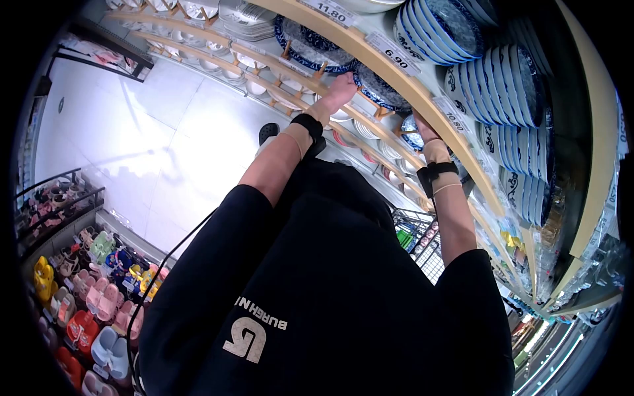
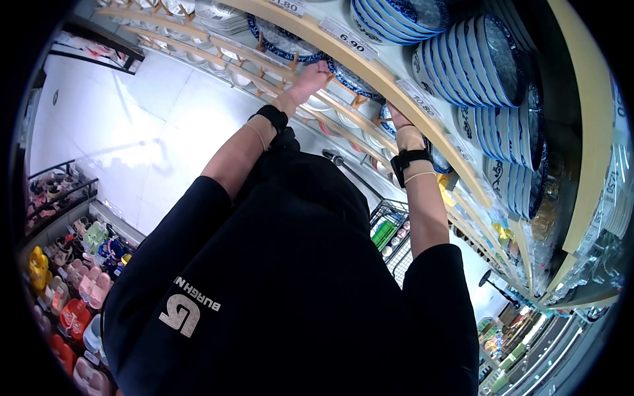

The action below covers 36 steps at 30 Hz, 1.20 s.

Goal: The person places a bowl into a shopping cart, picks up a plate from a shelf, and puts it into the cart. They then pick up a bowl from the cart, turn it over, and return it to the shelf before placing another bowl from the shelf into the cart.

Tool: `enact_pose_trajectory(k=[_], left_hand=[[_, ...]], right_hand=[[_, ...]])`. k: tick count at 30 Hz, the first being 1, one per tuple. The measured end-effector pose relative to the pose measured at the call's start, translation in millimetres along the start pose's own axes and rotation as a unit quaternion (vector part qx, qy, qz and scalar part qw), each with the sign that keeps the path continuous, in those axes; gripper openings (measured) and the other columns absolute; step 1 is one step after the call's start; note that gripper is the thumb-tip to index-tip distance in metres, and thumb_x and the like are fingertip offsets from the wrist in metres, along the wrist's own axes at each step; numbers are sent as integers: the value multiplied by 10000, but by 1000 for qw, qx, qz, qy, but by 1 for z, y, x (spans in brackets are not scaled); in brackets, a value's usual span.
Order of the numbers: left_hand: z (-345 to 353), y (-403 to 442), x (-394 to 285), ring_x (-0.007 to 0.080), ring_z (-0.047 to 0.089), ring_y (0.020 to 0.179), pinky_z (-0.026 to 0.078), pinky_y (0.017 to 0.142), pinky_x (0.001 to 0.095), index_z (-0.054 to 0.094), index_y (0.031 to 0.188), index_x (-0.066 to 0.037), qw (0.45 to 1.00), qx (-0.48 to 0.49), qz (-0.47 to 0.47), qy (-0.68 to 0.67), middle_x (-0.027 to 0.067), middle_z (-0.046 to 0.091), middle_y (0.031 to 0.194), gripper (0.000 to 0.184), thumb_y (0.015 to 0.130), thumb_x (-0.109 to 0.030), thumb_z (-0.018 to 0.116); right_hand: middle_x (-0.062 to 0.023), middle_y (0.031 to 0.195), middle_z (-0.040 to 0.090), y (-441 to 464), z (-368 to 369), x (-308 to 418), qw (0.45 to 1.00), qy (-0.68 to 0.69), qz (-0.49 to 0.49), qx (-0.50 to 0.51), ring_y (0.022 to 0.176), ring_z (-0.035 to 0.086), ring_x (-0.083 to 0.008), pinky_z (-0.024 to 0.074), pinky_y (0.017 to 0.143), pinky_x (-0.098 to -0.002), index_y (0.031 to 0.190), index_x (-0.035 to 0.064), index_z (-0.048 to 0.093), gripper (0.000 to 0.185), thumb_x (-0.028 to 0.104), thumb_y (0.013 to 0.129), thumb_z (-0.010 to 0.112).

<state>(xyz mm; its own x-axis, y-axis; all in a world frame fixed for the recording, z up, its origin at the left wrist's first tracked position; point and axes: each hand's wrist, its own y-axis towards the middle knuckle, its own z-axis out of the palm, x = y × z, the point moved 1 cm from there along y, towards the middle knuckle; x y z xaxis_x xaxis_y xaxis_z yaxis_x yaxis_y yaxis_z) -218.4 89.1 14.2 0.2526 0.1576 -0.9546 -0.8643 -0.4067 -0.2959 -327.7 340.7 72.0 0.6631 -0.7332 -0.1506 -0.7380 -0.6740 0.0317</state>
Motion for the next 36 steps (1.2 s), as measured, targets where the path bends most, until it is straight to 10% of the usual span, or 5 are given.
enact_pose_trajectory(k=[8, 12, 19, 25, 36], left_hand=[[-15, -30, 4, 205, 601, 981, 451, 829, 311, 549, 1124, -2, 986, 37, 120, 114, 152, 636, 1042, 261, 883, -92, 510], [-55, -69, 5, 244, 586, 1083, 440, 918, 305, 534, 1231, 1, 968, 92, 175, 154, 155, 612, 1169, 355, 890, -93, 496], [-150, -122, 51, 195, 626, 986, 488, 810, 288, 559, 1206, 23, 951, 193, 28, 240, 119, 648, 1107, 334, 902, -34, 432], [-178, -152, 52, 215, 626, 976, 494, 865, 312, 529, 1209, 58, 943, 231, -30, 239, 160, 638, 1088, 322, 917, -66, 475], [-218, -240, 53, 215, 678, 842, 524, 759, 298, 597, 1121, 14, 921, 271, 41, 276, 159, 685, 934, 270, 925, -152, 514]], right_hand=[[-262, 1055, 593, -1, -42, 52, 982, 142, 118, 27, 974, 557, -431, 437, 874, -429, 1105, -18, 574, 351, 247, 879, 528], [-275, 1032, 594, -42, -74, 84, 928, 269, 145, -213, 912, 572, -437, 458, 824, -465, 1090, -20, 565, 281, 119, 846, 576], [-224, 1288, 488, -150, -79, 142, 914, 399, 63, 47, 1075, 547, -388, 469, 904, -427, 1205, 15, 499, 371, 141, 863, 566], [-170, 1160, 588, -197, -62, 187, 904, 387, 26, 179, 1046, 562, -355, 457, 893, -418, 1145, 31, 557, 298, 170, 882, 545], [-197, 1061, 605, -249, -85, 307, 882, 454, 23, 121, 966, 577, -379, 475, 836, -433, 1110, 18, 552, 282, 158, 866, 534]])
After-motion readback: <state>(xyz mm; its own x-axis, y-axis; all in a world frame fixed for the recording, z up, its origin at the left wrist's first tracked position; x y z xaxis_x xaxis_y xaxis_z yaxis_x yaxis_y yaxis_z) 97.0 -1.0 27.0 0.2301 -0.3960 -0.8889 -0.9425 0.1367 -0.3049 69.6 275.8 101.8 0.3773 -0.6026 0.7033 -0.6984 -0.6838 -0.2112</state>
